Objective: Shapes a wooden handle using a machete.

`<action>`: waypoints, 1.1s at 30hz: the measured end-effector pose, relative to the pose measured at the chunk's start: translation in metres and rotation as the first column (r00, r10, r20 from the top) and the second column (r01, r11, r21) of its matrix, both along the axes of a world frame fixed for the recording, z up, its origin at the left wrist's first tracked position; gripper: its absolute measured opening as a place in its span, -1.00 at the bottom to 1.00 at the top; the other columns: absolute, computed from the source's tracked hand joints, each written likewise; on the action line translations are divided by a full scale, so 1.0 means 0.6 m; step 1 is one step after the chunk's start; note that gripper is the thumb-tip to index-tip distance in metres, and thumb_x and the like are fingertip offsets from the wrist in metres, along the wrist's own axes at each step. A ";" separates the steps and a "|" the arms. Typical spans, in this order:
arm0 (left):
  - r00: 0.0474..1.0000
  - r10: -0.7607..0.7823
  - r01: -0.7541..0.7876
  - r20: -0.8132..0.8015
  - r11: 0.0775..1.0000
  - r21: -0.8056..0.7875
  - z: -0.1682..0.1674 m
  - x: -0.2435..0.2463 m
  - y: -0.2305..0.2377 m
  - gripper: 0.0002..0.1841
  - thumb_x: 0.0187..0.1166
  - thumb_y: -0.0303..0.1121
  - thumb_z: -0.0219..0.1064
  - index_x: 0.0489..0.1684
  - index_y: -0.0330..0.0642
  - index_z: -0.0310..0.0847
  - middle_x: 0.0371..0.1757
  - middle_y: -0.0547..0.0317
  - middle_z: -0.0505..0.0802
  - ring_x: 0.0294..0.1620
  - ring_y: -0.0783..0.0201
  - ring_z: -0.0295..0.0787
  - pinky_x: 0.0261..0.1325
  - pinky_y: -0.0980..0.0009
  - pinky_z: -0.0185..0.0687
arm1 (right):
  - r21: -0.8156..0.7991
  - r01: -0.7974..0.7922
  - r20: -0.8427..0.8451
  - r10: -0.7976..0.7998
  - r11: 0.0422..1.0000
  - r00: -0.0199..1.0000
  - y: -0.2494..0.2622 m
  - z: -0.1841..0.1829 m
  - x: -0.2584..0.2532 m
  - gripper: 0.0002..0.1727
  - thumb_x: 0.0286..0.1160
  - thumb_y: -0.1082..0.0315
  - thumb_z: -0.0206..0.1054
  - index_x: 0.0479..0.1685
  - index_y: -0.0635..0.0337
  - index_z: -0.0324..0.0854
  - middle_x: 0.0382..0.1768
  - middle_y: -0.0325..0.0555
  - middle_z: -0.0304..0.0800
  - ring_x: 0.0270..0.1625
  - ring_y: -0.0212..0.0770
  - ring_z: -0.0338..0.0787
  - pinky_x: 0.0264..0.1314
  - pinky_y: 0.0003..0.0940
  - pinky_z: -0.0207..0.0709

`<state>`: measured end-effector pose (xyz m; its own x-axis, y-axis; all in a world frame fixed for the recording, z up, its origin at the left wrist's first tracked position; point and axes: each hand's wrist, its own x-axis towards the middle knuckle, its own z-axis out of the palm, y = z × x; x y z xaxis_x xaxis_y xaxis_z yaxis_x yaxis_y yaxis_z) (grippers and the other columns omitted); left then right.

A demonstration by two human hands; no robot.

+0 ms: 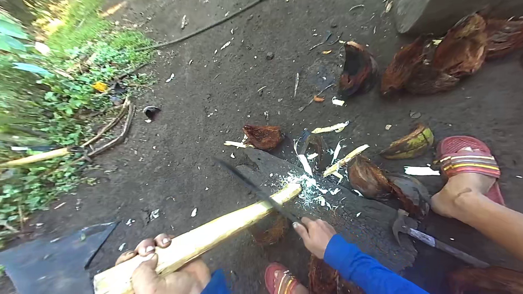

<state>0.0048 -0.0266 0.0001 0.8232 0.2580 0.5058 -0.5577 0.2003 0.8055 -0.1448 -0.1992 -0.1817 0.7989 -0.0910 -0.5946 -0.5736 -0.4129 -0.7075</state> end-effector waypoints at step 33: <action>0.991 0.103 -0.101 -0.090 0.995 0.026 0.015 0.071 -0.029 -0.78 0.53 -0.73 -0.08 -0.12 -0.23 0.39 -0.39 0.20 0.64 -0.41 0.31 0.69 -0.26 0.42 0.73 | -0.023 0.275 -0.272 -0.271 0.961 0.923 -0.032 -0.092 -0.045 -0.11 0.82 -0.33 -0.31 0.16 0.25 0.76 0.11 0.26 0.86 0.33 0.23 0.81 0.39 0.28 0.57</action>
<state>0.0473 -0.0441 0.0092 0.8360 0.3327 0.4365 -0.4986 0.1282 0.8573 -0.1718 -0.2182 -0.2367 0.5534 -0.2718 -0.7873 -0.8327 -0.2035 -0.5150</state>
